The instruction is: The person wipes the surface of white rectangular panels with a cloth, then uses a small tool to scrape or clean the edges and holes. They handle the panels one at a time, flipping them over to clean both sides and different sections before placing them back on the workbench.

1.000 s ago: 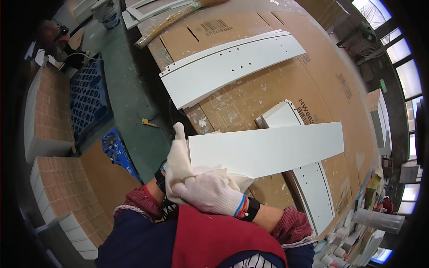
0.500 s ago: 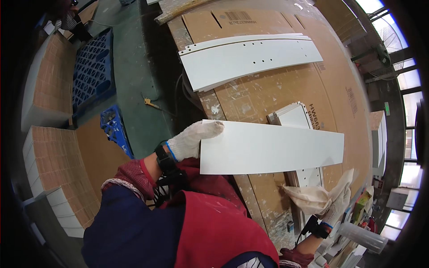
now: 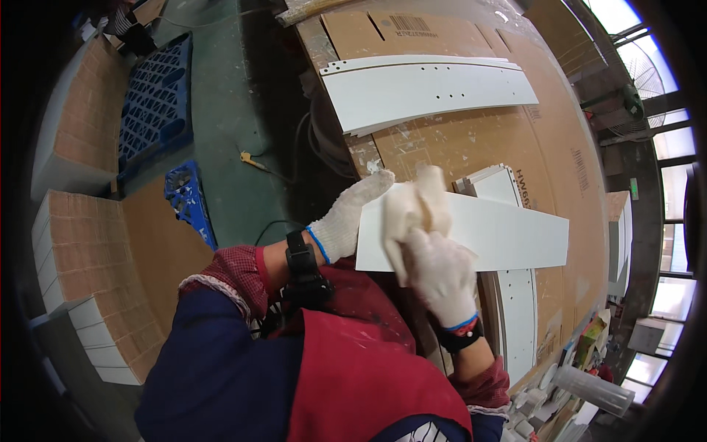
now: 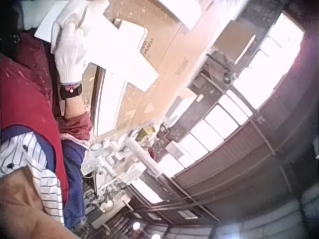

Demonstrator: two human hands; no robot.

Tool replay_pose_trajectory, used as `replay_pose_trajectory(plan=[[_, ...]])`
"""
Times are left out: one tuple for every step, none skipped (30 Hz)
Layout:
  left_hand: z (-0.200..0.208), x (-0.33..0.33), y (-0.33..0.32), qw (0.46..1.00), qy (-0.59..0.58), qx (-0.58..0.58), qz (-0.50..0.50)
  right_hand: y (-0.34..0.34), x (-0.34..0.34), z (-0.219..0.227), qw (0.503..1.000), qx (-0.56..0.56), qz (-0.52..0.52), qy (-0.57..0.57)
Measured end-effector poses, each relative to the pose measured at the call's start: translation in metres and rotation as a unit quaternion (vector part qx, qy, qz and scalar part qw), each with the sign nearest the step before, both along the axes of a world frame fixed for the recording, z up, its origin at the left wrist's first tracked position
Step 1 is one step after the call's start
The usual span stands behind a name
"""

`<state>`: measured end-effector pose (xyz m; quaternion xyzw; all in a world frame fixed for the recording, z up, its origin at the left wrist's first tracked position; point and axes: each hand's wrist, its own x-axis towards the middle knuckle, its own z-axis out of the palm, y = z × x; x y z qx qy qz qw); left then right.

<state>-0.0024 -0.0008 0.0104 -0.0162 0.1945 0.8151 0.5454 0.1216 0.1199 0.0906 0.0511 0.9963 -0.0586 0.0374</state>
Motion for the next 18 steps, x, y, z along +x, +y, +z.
replay_pose_trajectory(plan=[[-0.009,0.002,0.005,0.996,0.019,-0.083,0.035,-0.020,-0.009,-0.004,0.999,-0.029,0.045,0.002],[-0.013,0.001,0.006,0.999,-0.031,-0.040,0.017,-0.041,-0.019,0.002,0.995,-0.048,0.090,-0.004],[-0.016,-0.002,0.009,0.997,-0.081,0.007,-0.007,-0.053,-0.022,0.000,0.993,-0.030,0.116,0.015],[-0.015,-0.004,0.009,0.990,-0.129,0.048,-0.025,-0.061,-0.024,-0.002,0.988,-0.017,0.147,0.036],[-0.010,-0.003,0.007,0.982,-0.174,0.053,-0.049,-0.061,-0.022,-0.002,0.990,-0.032,0.137,0.022],[-0.008,-0.001,0.008,0.986,-0.148,0.052,-0.049,-0.058,-0.018,-0.001,0.991,-0.048,0.127,0.008],[-0.009,0.002,0.008,0.990,-0.124,0.050,-0.048,-0.054,-0.013,-0.001,0.991,-0.064,0.117,-0.007],[-0.010,0.006,0.006,0.993,-0.101,0.048,-0.043,-0.048,-0.006,-0.003,0.995,-0.043,0.092,-0.021],[-0.008,0.010,0.005,0.996,-0.063,-0.068,-0.008,-0.037,0.002,-0.006,0.997,-0.022,0.066,-0.035],[-0.008,0.011,0.006,0.997,-0.070,-0.038,-0.008,-0.023,0.013,-0.005,0.998,0.006,0.035,-0.048],[-0.009,0.011,0.008,0.997,-0.077,-0.007,-0.008,-0.002,0.029,-0.006,0.999,0.028,0.013,-0.017],[-0.011,0.012,0.010,0.996,-0.084,0.023,-0.011,0.014,0.043,-0.008,0.999,0.050,-0.012,0.015],[-0.007,0.010,0.009,0.995,-0.091,0.016,-0.034,0.018,0.046,-0.009,0.998,0.060,0.004,0.010],[-0.007,0.011,0.010,0.995,-0.095,0.008,-0.025,0.020,0.048,-0.009,0.997,0.070,0.020,0.005],[-0.007,0.012,0.011,0.995,-0.098,0.001,-0.016,0.021,0.049,-0.010,0.996,0.080,0.035,-0.001],[-0.005,0.012,0.013,0.995,-0.098,-0.005,-0.008,0.014,0.041,-0.005,0.996,0.064,0.045,-0.031],[-0.001,0.011,0.010,0.995,-0.100,-0.013,-0.019,-0.003,0.025,-0.001,0.996,0.042,0.061,-0.059],[0.004,0.009,0.005,0.994,-0.102,-0.020,-0.030,-0.022,0.011,0.000,0.993,0.022,0.076,-0.086]])
